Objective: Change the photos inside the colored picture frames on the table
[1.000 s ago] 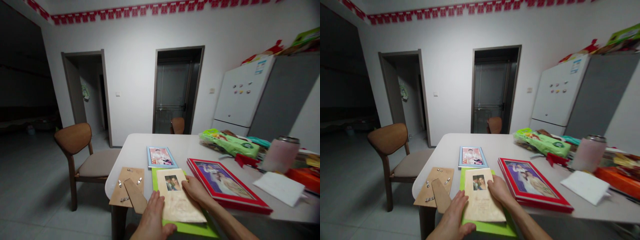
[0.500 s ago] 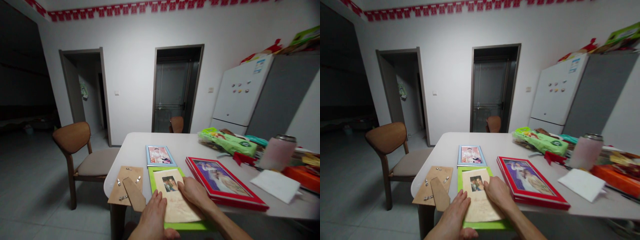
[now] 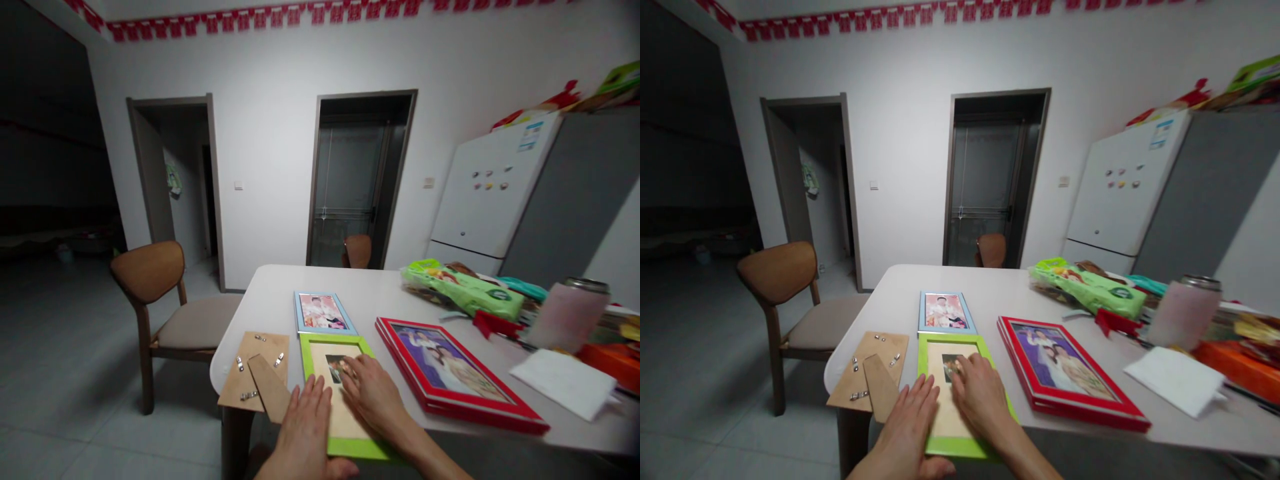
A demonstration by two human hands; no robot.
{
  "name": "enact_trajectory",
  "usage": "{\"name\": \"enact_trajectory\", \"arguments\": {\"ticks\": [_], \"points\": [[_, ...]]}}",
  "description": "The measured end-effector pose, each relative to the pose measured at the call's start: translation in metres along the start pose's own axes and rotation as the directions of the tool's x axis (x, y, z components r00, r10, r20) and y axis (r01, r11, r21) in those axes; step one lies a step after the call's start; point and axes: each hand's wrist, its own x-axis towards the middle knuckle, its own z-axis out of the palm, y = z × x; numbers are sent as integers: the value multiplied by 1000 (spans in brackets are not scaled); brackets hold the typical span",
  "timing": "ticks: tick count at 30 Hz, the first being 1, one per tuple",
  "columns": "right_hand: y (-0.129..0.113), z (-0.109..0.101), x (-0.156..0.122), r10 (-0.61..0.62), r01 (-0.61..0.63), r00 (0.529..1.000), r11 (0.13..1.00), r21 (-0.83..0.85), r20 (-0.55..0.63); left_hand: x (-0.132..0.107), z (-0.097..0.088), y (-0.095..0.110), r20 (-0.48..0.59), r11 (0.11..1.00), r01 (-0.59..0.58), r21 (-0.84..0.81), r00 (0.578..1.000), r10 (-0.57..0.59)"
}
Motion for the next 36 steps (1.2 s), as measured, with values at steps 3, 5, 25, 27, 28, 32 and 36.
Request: {"name": "enact_trajectory", "arguments": {"ticks": [3,5,25,27,28,32,36], "points": [[-30,-2,-3,-103,99,994,987,130,24,-19,-16,-28,-32,987,126,99,992,-124],[-54,0,-3,-158,145,986,971,192,54,-31,-27,-54,-110,942,285,178,957,-269],[-25,-28,-28,-99,49,991,901,431,94,-7,-19,-25,-325,993,115,38,941,-96],[-3,-37,-37,-52,-6,989,916,401,135,2,-12,-5,-247,996,93,17,965,-86],[5,-39,-41,-33,-28,988,922,386,151,5,-9,3,-213,996,88,2,973,-85],[27,-41,-48,-19,-46,985,933,358,174,17,3,18,-156,997,74,-35,985,-78],[35,-35,-50,-17,-47,983,937,345,182,21,7,18,-118,997,77,-1,990,-76]]}}
